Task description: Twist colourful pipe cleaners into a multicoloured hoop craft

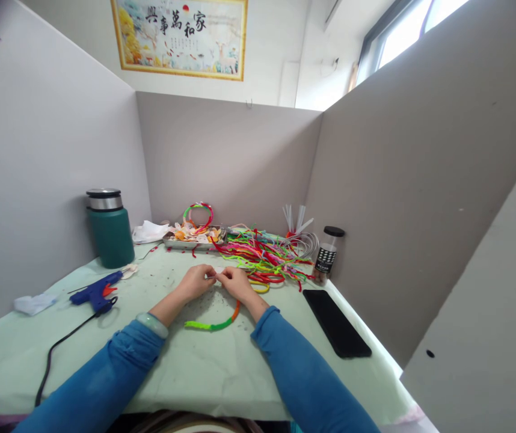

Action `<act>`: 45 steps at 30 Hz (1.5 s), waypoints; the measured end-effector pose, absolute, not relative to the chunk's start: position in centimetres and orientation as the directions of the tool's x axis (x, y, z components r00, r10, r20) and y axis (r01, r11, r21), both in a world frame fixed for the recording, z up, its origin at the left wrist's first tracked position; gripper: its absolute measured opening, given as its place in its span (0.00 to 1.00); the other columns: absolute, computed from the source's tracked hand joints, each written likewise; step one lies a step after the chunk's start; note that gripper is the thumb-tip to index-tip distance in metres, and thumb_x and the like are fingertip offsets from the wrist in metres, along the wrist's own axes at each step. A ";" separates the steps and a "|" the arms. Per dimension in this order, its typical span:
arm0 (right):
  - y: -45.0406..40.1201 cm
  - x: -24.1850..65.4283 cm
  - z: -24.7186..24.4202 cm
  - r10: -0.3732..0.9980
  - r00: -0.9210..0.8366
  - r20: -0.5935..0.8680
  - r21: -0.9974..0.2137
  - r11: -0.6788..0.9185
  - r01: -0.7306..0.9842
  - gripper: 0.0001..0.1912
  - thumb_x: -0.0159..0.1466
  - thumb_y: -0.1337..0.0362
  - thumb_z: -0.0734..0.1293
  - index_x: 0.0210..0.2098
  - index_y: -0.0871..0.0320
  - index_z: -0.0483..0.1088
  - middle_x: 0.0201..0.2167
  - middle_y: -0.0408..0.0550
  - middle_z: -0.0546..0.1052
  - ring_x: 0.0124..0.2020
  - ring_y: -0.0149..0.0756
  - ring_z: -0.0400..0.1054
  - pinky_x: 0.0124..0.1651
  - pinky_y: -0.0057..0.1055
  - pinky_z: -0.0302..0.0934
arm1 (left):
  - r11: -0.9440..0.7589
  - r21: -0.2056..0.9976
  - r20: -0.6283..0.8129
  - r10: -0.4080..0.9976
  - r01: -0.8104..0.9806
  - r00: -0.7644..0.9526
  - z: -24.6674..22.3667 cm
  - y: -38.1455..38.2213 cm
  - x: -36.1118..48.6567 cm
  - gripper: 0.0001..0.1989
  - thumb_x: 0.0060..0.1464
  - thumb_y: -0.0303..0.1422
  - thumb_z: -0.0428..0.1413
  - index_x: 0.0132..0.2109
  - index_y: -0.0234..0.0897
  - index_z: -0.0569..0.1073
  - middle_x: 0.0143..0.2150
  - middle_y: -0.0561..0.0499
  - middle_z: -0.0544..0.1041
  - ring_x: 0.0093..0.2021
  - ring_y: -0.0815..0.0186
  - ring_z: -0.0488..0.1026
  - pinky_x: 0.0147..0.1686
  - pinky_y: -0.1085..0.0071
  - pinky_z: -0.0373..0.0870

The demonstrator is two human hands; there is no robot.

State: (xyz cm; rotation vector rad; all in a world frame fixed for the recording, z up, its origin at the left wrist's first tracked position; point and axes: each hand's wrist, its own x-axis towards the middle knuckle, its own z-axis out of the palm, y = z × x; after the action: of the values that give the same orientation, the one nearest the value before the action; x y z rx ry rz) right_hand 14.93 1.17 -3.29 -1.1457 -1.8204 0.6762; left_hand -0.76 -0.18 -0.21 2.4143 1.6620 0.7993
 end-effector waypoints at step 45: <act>0.2 14.9 -2.5 0.893 -0.222 0.391 -0.786 0.449 0.425 0.13 0.59 0.59 0.62 0.22 0.59 0.65 0.17 0.39 0.64 0.22 0.28 0.56 0.25 0.24 0.49 | -0.029 0.933 -0.058 0.972 0.359 0.228 -0.7 0.1 -0.7 0.20 0.48 0.45 0.54 0.34 0.28 0.72 0.30 0.45 0.77 0.13 0.77 0.60 0.14 0.76 0.56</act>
State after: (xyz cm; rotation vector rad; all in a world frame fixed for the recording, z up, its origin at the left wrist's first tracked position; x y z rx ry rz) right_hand 14.91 0.23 -2.52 -1.1207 -1.8276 0.6748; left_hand -0.73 0.13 -0.69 1.5638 1.2906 0.8211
